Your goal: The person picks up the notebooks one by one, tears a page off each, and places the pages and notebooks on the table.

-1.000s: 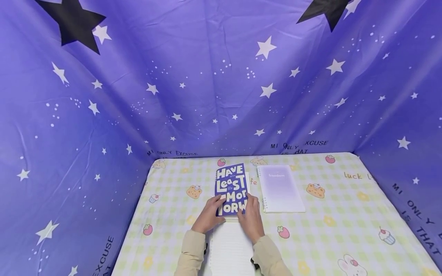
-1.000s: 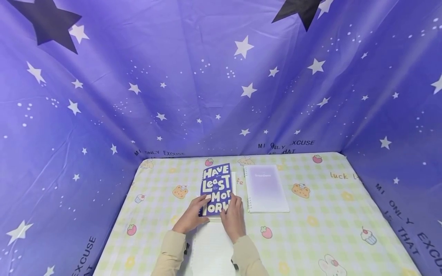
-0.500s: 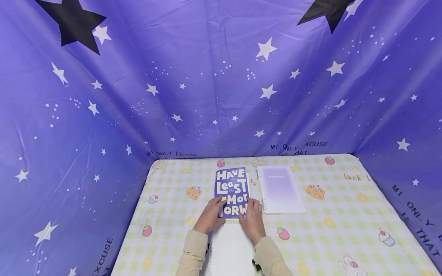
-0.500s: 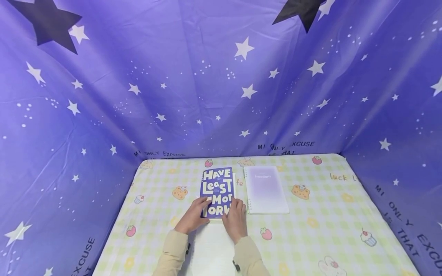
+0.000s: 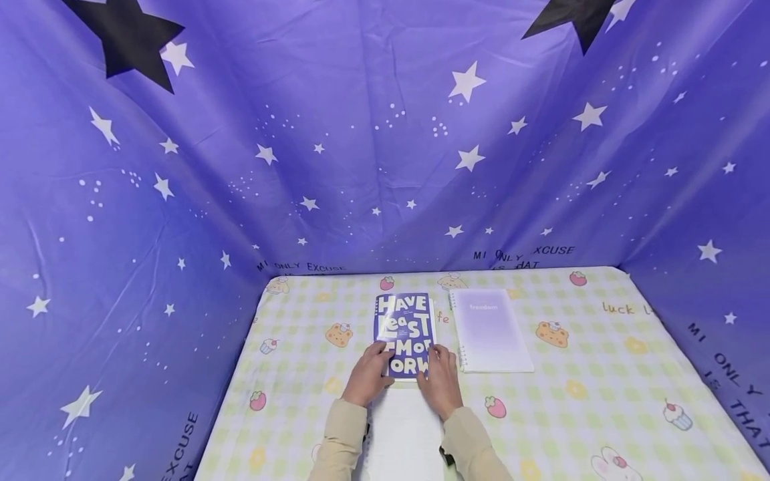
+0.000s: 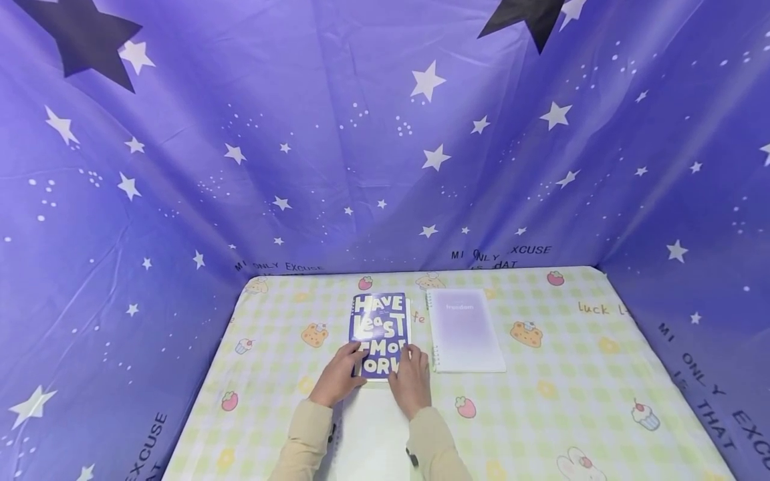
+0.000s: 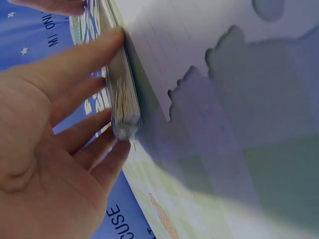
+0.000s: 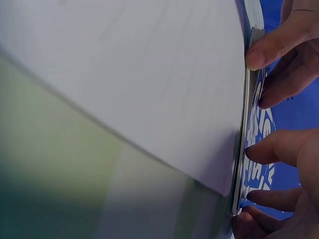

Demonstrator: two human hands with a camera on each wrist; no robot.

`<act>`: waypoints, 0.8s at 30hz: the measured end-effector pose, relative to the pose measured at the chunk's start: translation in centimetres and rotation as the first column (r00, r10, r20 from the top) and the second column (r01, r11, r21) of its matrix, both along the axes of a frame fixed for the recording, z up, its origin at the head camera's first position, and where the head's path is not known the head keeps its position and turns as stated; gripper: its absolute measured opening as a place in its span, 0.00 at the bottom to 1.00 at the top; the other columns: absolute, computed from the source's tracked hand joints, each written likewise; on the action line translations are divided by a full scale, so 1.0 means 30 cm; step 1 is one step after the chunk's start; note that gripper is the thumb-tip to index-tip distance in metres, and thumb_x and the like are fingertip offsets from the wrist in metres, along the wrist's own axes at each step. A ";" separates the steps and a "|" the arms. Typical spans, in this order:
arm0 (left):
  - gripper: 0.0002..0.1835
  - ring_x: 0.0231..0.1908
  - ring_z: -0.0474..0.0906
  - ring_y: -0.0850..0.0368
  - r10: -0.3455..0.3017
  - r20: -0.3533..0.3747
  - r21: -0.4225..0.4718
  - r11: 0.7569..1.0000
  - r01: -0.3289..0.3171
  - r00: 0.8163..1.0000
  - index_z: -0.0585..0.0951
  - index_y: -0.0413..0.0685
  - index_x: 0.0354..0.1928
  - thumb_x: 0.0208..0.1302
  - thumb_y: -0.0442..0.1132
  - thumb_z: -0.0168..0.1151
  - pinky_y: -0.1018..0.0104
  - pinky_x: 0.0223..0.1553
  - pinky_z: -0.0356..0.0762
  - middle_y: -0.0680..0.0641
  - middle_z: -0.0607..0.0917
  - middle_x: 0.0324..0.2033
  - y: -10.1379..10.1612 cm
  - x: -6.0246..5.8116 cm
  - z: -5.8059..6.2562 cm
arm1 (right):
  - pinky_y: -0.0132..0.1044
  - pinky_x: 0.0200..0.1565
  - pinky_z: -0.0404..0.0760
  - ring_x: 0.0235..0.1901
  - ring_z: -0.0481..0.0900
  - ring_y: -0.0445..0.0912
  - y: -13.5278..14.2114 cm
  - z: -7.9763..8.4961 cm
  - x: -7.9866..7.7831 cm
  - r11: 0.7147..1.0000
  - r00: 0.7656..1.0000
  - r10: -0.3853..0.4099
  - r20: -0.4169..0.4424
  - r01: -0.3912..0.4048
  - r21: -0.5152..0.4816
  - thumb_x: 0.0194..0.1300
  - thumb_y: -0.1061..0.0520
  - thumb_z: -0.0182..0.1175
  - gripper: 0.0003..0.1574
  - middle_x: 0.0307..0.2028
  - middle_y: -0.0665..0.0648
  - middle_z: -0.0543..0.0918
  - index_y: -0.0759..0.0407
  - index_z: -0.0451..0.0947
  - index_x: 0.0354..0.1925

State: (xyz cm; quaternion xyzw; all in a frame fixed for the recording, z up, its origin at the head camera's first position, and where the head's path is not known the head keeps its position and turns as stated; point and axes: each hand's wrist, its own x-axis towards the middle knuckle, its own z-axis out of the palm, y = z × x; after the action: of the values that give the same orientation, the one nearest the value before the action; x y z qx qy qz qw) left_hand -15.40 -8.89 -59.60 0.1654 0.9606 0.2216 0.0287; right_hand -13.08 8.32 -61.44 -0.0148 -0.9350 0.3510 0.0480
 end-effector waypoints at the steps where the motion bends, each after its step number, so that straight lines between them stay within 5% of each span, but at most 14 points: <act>1: 0.31 0.67 0.68 0.41 0.008 -0.003 -0.002 1.000 -0.008 1.000 0.81 0.38 0.58 0.48 0.34 0.78 0.51 0.67 0.69 0.37 0.74 0.65 0.003 0.002 0.002 | 0.56 0.65 0.69 0.61 0.64 0.62 0.001 0.001 -0.001 1.000 1.000 0.004 0.002 -0.004 0.004 0.58 0.62 0.64 0.35 0.63 0.71 0.68 0.76 0.69 0.62; 12: 0.31 0.67 0.69 0.42 0.047 0.003 -0.046 0.998 -0.046 0.999 0.81 0.38 0.57 0.48 0.33 0.78 0.52 0.68 0.68 0.37 0.75 0.64 0.031 0.012 0.027 | 0.57 0.66 0.69 0.62 0.63 0.62 0.024 0.011 -0.001 0.999 0.999 0.042 0.028 -0.041 -0.031 0.59 0.63 0.64 0.34 0.64 0.71 0.67 0.74 0.70 0.62; 24: 0.29 0.62 0.73 0.44 -0.041 -0.094 -0.010 0.999 0.040 0.995 0.83 0.42 0.55 0.47 0.39 0.79 0.51 0.66 0.70 0.40 0.79 0.60 0.071 -0.004 0.057 | 0.57 0.65 0.70 0.59 0.66 0.62 0.081 0.030 -0.007 0.996 0.994 0.058 -0.097 -0.065 -0.069 0.59 0.64 0.65 0.36 0.59 0.71 0.70 0.74 0.68 0.63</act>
State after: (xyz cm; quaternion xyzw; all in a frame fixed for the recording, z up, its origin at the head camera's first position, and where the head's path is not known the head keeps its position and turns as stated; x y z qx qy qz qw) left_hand -15.53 -6.77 -57.90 0.1950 0.9582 0.2089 -0.0113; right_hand -13.28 10.76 -60.55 0.0290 -0.9185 0.3860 0.0808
